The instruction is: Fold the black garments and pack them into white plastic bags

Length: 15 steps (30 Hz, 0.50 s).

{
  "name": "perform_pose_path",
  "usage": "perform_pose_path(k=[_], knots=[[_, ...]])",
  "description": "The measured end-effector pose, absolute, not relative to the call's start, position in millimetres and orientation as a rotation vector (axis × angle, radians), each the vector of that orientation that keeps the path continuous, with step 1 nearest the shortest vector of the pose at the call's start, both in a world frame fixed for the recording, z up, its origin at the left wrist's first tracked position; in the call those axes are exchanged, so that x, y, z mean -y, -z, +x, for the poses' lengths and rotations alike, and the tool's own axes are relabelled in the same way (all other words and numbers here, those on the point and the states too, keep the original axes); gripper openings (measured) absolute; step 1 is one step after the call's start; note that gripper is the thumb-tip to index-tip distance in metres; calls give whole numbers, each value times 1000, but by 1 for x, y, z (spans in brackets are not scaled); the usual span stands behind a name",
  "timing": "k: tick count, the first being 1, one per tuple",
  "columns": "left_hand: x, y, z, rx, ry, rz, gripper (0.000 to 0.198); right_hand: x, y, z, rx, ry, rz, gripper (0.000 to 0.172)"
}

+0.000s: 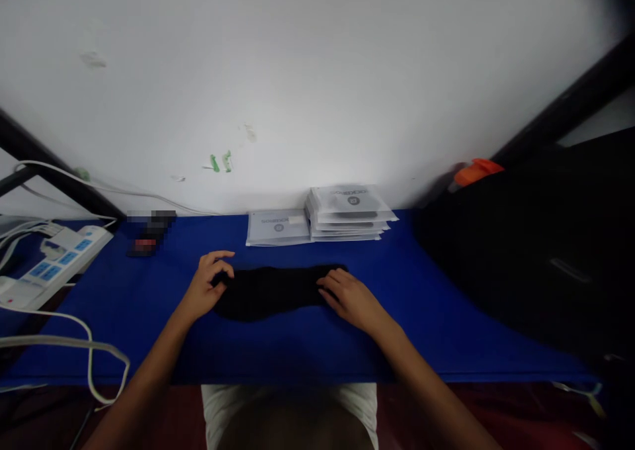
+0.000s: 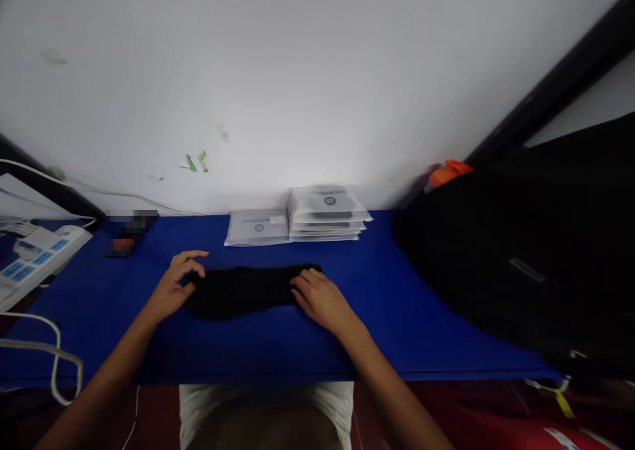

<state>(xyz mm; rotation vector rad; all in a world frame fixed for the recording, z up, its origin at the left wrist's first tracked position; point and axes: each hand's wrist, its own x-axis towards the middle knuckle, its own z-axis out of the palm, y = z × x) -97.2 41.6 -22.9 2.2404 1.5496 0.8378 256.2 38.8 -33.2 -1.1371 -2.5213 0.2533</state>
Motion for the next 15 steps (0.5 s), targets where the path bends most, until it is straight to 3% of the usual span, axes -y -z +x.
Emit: perform_pose_path(k=[4, 10, 15], knots=[[-11, 16, -106, -1396, -697, 2327, 20, -36, 39, 256, 2442, -265, -1188, 18], [4, 37, -114, -1647, -608, 2321, 13, -35, 41, 254, 2396, -299, -1209, 17], [4, 53, -117, -1954, -665, 2231, 45, -34, 42, 255, 2360, -323, -1206, 18]])
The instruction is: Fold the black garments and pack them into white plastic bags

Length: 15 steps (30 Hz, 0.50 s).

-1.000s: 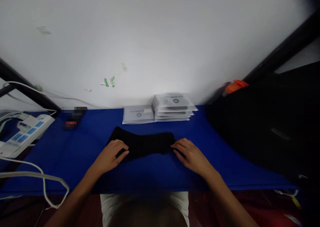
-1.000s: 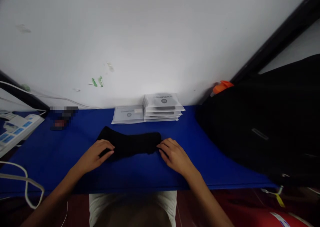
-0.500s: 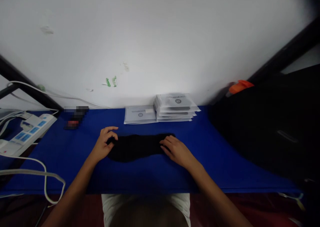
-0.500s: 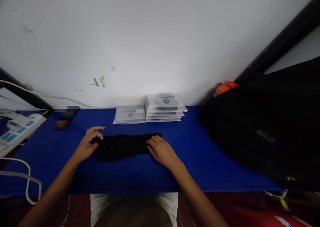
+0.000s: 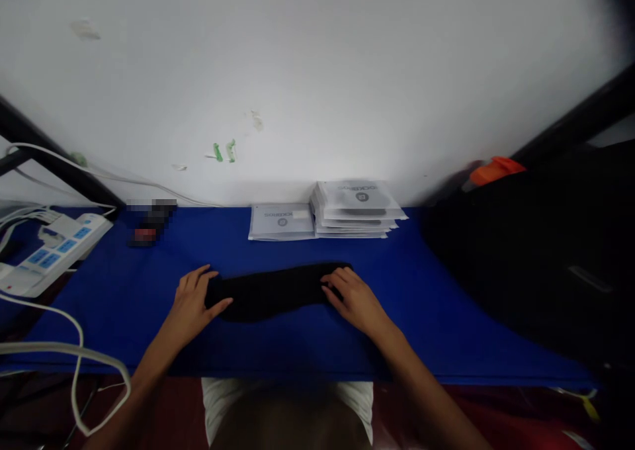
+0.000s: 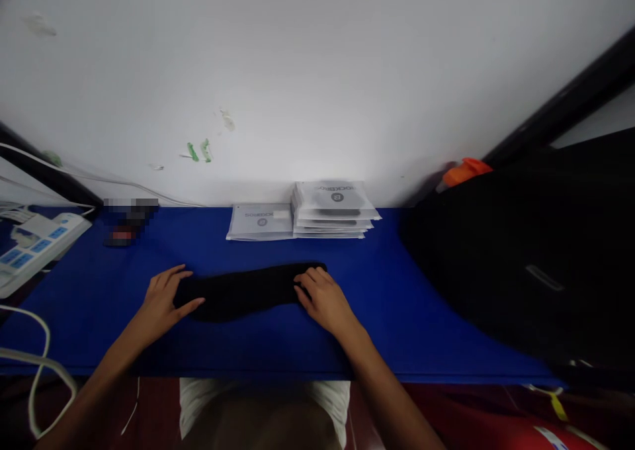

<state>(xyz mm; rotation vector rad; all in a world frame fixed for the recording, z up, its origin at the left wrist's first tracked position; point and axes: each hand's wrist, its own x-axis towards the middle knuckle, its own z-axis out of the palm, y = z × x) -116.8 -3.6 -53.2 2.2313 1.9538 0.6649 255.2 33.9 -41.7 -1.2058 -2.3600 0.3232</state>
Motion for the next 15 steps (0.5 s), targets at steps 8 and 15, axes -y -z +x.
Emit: perform_pose_path(k=[8, 15], knots=[[-1, 16, -120, -2057, -447, 1872, 21, -28, 42, 262, 2193, -339, -1103, 18], [-33, -1, -89, -2242, -1356, 1615, 42, -24, 35, 254, 2338, -527, -886, 21]])
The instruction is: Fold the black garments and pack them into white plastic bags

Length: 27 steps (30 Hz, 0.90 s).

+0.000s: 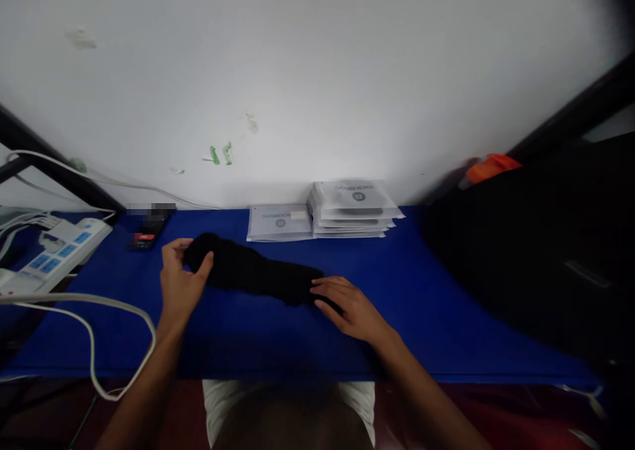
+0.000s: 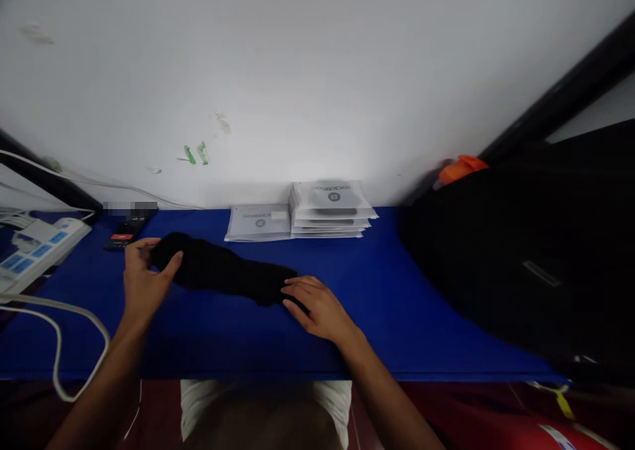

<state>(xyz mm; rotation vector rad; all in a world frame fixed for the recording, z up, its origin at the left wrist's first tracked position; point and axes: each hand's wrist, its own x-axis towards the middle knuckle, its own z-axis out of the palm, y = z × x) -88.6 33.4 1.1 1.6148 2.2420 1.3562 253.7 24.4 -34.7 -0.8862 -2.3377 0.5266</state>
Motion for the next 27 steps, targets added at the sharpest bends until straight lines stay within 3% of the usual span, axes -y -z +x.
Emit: perform_pose_path(k=[3, 8, 11, 14, 18, 20, 23, 27], knots=[[-39, 11, -58, -1968, -1337, 1852, 38, -23, 33, 251, 2351, -558, -869, 22], [-31, 20, -34, -1456, -677, 2235, 45, -23, 33, 251, 2331, -581, -892, 21], [-27, 25, -40, -1539, -825, 2147, 38, -23, 34, 252, 2321, -600, -894, 21], [-27, 34, -48, -1881, -1046, 2001, 48, -24, 35, 252, 2310, -622, -887, 21], [-29, 48, -53, -2185, -783, 1980, 53, -24, 36, 253, 2297, -644, -871, 22], [-31, 48, -52, -2155, -749, 2017, 38, -22, 35, 254, 2294, -671, -868, 23], [-32, 37, -45, -1939, -961, 2097, 14, -21, 37, 255, 2260, -770, -876, 26], [-26, 21, -20, -1450, -1019, 2336, 26, -21, 43, 256, 2116, -865, -913, 25]])
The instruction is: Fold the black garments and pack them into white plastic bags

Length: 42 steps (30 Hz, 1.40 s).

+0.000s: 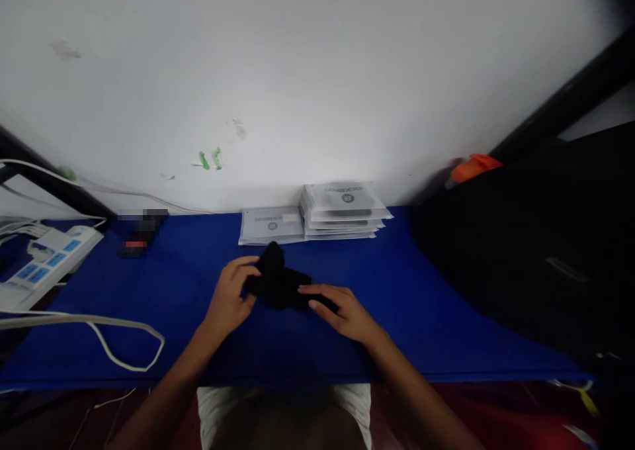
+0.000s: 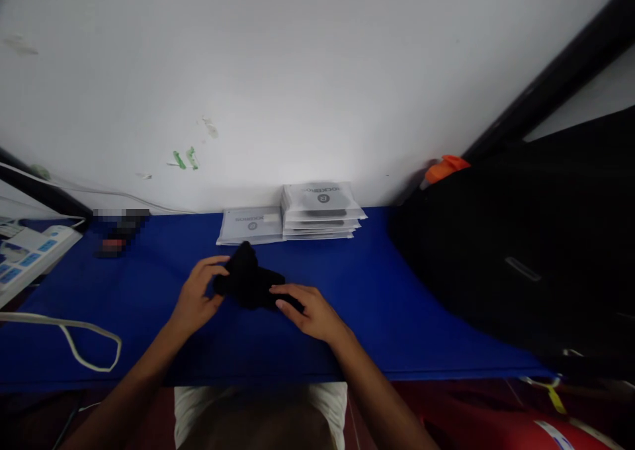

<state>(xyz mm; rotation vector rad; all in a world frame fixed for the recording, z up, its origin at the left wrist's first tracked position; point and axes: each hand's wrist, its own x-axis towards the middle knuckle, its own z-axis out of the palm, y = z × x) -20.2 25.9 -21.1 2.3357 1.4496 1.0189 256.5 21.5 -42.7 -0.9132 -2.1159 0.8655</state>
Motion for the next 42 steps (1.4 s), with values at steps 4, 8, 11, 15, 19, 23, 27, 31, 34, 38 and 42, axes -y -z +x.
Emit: perform_pose_path(k=[4, 8, 11, 15, 19, 23, 27, 31, 34, 38, 42], knots=[[-16, 17, 14, -984, -520, 2578, 34, -23, 43, 259, 2025, -548, -1000, 34], [-15, 16, 35, -788, -420, 2559, 55, -22, 32, 256, 2389, -381, -906, 68], [-31, 14, 31, -732, -542, 2520, 38, -20, 29, 253, 2581, -418, -955, 75], [-76, 18, 3, -1249, -563, 2629, 17, -9, 32, 255, 2622, -394, -1069, 86], [-120, 26, -27, -1517, -483, 2631, 17, 17, 34, 259, 2643, -434, -1159, 111], [-137, 31, -39, -1547, -346, 2674, 15, 47, 37, 264, 2667, -506, -1217, 117], [-132, 29, -41, -1460, -263, 2759, 23, 65, 43, 277, 2701, -431, -1139, 91], [-116, 26, -43, -1363, -238, 2834, 31, 72, 33, 292, 2688, -434, -989, 73], [-98, 24, -40, -1348, -296, 2862, 36, 70, 16, 294, 2621, -594, -908, 66], [-69, 21, -26, -1329, -425, 2876, 47, 53, 2, 278, 2511, -556, -814, 65], [-37, 16, -7, -1175, -597, 2831, 63, 18, 9, 250, 2512, -184, -717, 62]])
